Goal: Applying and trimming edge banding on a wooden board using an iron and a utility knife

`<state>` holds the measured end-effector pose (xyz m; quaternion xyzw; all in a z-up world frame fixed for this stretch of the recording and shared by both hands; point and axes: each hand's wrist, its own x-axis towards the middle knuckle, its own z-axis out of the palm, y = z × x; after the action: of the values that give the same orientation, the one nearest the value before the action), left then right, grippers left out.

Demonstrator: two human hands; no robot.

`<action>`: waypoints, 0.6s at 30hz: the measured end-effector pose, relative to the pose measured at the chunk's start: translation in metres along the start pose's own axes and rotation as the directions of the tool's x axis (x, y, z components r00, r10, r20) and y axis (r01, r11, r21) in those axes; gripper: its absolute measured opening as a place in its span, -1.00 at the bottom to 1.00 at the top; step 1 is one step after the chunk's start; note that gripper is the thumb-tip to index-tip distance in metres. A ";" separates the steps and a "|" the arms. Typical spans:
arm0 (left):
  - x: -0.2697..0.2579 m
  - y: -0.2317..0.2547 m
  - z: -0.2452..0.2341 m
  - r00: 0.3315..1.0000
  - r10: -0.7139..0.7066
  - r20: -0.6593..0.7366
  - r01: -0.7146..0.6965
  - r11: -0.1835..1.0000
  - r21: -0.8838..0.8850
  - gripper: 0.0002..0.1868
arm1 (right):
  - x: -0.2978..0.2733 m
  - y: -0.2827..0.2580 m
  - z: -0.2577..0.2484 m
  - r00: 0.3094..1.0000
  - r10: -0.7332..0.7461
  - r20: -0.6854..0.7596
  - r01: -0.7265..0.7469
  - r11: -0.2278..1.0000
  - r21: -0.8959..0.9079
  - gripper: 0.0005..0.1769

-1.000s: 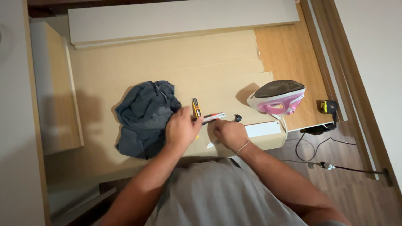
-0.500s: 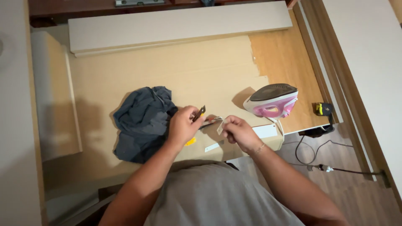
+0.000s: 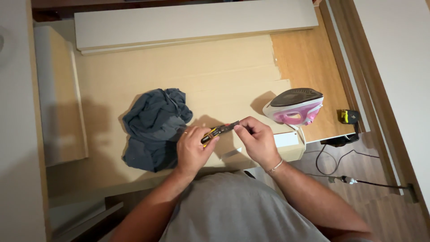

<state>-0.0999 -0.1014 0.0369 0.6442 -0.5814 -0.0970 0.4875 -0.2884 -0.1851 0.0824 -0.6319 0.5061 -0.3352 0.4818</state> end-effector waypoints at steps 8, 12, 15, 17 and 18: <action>-0.006 -0.011 0.002 0.996 0.084 -0.014 -0.082 0.991 0.110 -0.70 | -0.008 -0.014 0.015 1.000 -0.012 0.017 0.013 0.998 -0.060 -0.88; -0.007 -0.014 0.006 0.996 0.082 -0.026 -0.079 0.991 0.111 -0.72 | -0.007 -0.010 0.018 0.999 0.014 0.042 -0.007 0.988 -0.155 -0.89; -0.009 -0.013 0.006 0.996 0.088 -0.021 -0.084 0.988 0.128 -0.73 | -0.006 -0.017 0.021 0.996 -0.007 0.092 0.026 0.978 -0.206 -0.91; -0.010 -0.013 0.005 0.996 0.087 -0.016 -0.084 0.987 0.134 -0.73 | -0.007 -0.025 0.022 0.991 -0.021 0.134 0.051 0.974 -0.221 -0.91; -0.012 -0.015 0.005 0.999 0.048 -0.025 -0.045 0.993 0.107 -0.73 | -0.008 -0.025 0.021 0.991 -0.008 0.135 0.039 0.972 -0.230 -0.90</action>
<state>-0.0975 -0.0964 0.0182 0.6567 -0.5939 -0.0457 0.4624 -0.2637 -0.1712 0.1007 -0.7108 0.5008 -0.2365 0.4336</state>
